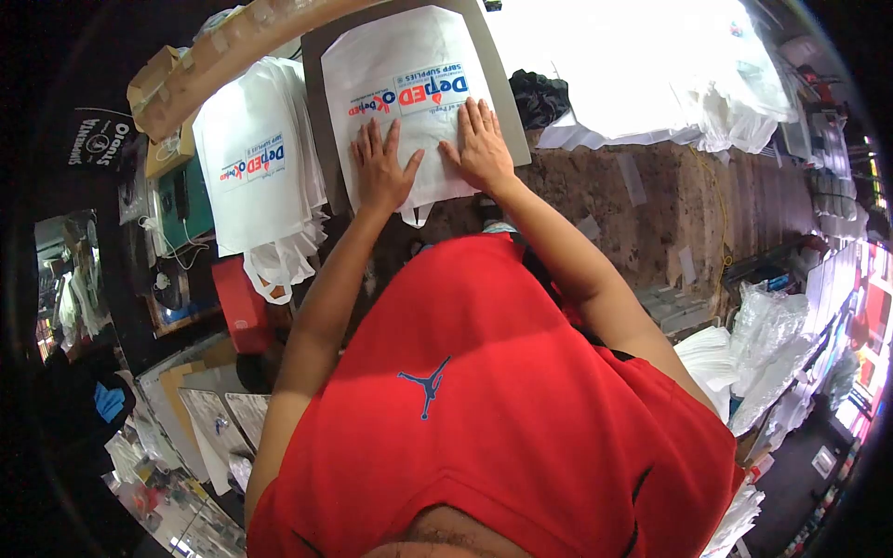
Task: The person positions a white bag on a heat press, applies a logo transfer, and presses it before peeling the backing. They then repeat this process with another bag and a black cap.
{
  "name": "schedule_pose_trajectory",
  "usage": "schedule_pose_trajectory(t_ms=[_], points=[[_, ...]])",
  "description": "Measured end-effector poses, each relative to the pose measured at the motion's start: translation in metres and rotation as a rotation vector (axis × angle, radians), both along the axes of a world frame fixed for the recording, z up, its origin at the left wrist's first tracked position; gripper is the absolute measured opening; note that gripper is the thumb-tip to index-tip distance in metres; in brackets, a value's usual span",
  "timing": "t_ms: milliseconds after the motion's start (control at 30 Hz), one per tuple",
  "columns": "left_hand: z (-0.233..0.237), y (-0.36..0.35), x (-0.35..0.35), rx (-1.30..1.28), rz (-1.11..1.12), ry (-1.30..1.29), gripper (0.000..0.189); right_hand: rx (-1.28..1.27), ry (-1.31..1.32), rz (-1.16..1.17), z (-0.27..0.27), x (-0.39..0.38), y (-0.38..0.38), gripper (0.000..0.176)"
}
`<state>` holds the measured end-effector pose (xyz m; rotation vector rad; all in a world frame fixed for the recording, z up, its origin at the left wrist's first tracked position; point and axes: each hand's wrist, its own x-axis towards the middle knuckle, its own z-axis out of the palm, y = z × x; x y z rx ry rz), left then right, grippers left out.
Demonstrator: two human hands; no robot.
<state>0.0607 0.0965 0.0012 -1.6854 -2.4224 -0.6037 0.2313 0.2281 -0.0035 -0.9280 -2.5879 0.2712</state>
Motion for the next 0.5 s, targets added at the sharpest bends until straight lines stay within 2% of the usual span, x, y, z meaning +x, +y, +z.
schedule_pose_trajectory(t_ms=[367,500], points=[[0.0035,-0.0012,0.0004,-0.018,0.008,-0.014,0.076,-0.017,0.002,0.008,-0.0018,-0.001,0.0001,0.081],[0.0047,0.0026,0.0014,0.035,0.007,-0.023,0.068,-0.023,-0.008,0.005,0.0005,-0.0008,-0.0011,0.081]])
